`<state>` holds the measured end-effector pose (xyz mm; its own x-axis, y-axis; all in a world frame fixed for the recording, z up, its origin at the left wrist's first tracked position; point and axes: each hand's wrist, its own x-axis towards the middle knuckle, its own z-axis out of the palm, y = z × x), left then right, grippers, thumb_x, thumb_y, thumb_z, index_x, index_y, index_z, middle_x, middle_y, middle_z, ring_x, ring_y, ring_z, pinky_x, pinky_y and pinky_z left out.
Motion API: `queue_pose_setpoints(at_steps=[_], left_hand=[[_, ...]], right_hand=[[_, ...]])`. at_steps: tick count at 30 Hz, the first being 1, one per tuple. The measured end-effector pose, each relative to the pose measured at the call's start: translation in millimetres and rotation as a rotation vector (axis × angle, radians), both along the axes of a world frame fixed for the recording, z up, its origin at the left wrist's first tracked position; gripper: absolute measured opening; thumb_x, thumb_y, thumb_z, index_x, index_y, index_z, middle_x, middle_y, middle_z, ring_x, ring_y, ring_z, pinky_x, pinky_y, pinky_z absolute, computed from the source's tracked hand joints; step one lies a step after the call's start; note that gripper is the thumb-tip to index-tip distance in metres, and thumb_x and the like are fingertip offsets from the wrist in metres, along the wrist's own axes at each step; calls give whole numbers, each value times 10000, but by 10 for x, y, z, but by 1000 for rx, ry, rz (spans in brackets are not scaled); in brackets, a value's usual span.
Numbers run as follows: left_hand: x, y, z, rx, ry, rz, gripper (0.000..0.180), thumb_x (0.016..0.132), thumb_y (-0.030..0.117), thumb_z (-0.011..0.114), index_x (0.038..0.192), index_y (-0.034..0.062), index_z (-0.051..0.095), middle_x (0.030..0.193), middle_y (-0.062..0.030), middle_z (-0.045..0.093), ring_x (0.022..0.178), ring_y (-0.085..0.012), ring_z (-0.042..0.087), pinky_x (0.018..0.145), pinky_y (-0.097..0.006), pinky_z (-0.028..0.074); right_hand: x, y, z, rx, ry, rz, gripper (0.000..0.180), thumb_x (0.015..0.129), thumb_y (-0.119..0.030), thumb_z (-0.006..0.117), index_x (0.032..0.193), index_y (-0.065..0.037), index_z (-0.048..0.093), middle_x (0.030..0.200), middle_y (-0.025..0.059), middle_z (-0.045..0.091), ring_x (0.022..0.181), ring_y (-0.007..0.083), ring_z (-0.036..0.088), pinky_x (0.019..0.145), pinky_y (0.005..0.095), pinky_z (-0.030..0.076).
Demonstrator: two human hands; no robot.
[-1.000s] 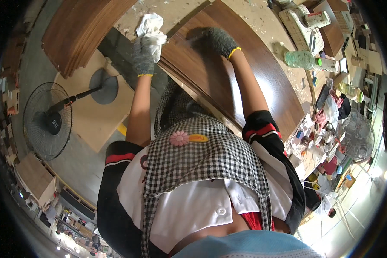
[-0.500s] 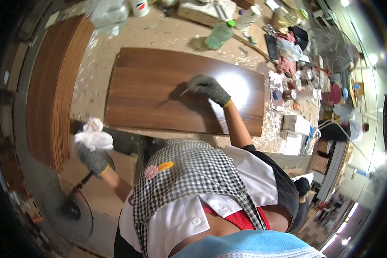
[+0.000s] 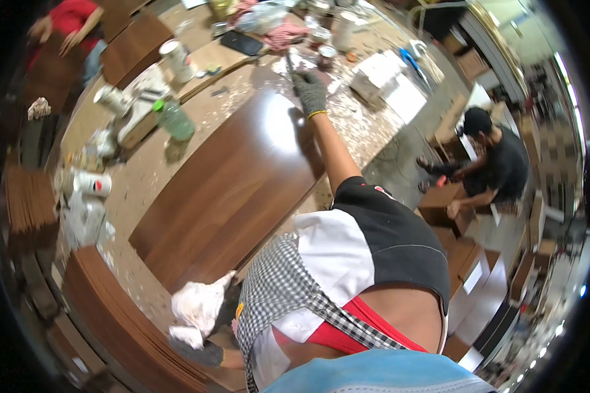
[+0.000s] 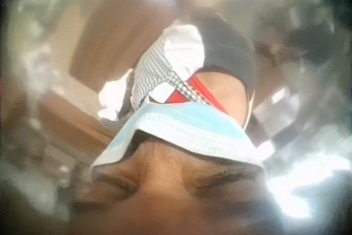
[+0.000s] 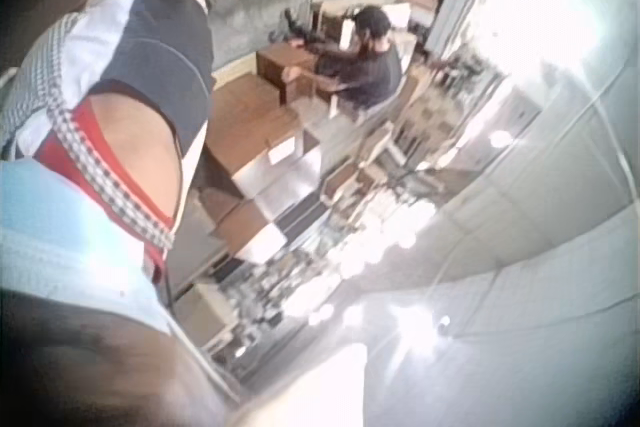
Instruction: The person wipes the surfaces of wooden panels with a cloth by hand while wearing gloves. The person picks up one panel at a time from a stack, wipes the top and sides, flips it over, and then places it on another stack.
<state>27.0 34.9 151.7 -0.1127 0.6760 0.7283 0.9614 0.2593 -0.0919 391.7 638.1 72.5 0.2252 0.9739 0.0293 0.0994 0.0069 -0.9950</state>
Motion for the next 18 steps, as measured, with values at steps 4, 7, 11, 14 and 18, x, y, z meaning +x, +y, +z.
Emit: queue_pose_setpoints(at_steps=[4, 7, 11, 14, 18], left_hand=[[-14, 694, -25, 24, -520, 36, 261, 1020, 199, 596, 1181, 6, 665, 1127, -164, 696, 1069, -267, 664, 906, -374, 533], [-25, 957, 111, 16, -636, 29, 235, 1009, 176, 597, 1153, 3, 659, 1100, -154, 694, 1041, -256, 662, 883, -362, 532], [21, 1246, 347, 8, -742, -31, 199, 994, 146, 598, 1116, -2, 651, 1064, -141, 691, 1002, -241, 660, 852, -347, 531], [116, 1572, 567, -68, -771, -129, 173, 983, 124, 599, 1089, -5, 645, 1038, -131, 688, 974, -230, 659, 829, -335, 530], [518, 1720, 948, -210, -709, -105, 138, 968, 94, 601, 1052, -9, 638, 1002, -118, 685, 936, -215, 657, 798, -319, 529]], right_hand=[[1830, 170, -359, 224, -507, -544, 228, 880, -193, 735, 1053, -48, 774, 934, 168, 767, 808, 262, 730, 766, 350, 561], [2266, 40, 42, -105, -668, -602, 351, 875, -318, 698, 1116, -72, 766, 1070, 208, 747, 980, 337, 722, 884, 408, 549], [2400, 175, 101, -283, -1002, -559, 545, 880, -377, 676, 1346, -94, 644, 1343, 208, 646, 1232, 360, 621, 1069, 438, 468], [1934, -209, 327, 90, -1120, -520, 487, 917, -366, 672, 1306, -74, 649, 1292, 185, 670, 1225, 360, 626, 1056, 443, 481], [180, -1031, 509, 272, -65, 754, 408, 909, -166, 762, 1301, -106, 668, 1283, 126, 672, 1179, 268, 639, 1013, 360, 522]])
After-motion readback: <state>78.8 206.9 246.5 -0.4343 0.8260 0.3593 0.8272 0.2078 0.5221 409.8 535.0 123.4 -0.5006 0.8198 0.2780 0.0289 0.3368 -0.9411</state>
